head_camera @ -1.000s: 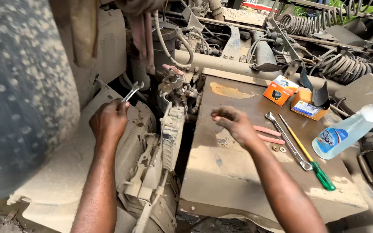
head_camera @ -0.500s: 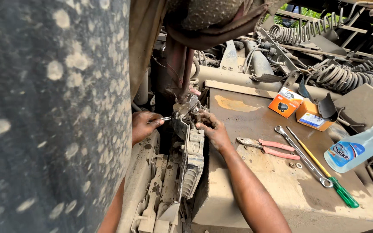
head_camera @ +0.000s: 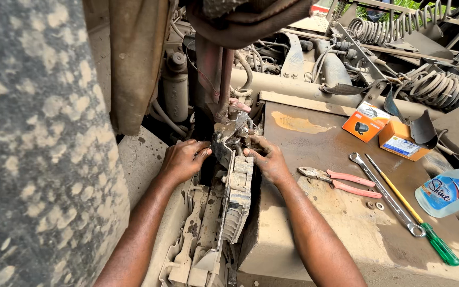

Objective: The person uses wrenches and pliers to loosen and tighten various bolts and components on a truck engine, then applies a liquid from a spray bottle to the parts.

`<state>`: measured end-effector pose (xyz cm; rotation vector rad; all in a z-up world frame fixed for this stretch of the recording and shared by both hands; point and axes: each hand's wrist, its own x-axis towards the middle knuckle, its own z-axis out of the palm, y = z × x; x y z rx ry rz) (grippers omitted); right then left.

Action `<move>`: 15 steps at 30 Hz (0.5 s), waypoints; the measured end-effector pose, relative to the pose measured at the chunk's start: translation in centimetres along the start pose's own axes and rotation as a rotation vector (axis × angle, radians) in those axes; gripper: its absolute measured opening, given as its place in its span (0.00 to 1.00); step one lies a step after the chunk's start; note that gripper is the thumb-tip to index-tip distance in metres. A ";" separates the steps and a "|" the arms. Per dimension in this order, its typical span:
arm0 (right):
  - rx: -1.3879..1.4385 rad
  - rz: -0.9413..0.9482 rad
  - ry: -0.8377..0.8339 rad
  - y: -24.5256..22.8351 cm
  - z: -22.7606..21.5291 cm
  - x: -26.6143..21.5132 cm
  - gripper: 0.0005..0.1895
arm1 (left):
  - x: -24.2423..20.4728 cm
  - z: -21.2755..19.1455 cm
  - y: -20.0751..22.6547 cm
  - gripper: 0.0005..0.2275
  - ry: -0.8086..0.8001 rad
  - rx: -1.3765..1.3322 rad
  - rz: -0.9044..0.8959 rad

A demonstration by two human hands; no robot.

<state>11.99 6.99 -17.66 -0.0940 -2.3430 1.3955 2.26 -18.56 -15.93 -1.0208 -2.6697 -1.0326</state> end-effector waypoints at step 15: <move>0.064 -0.035 0.055 0.5 0.7 0.0 0.26 | -0.1 -0.4 0.6 0.12 -0.073 0.311 0.161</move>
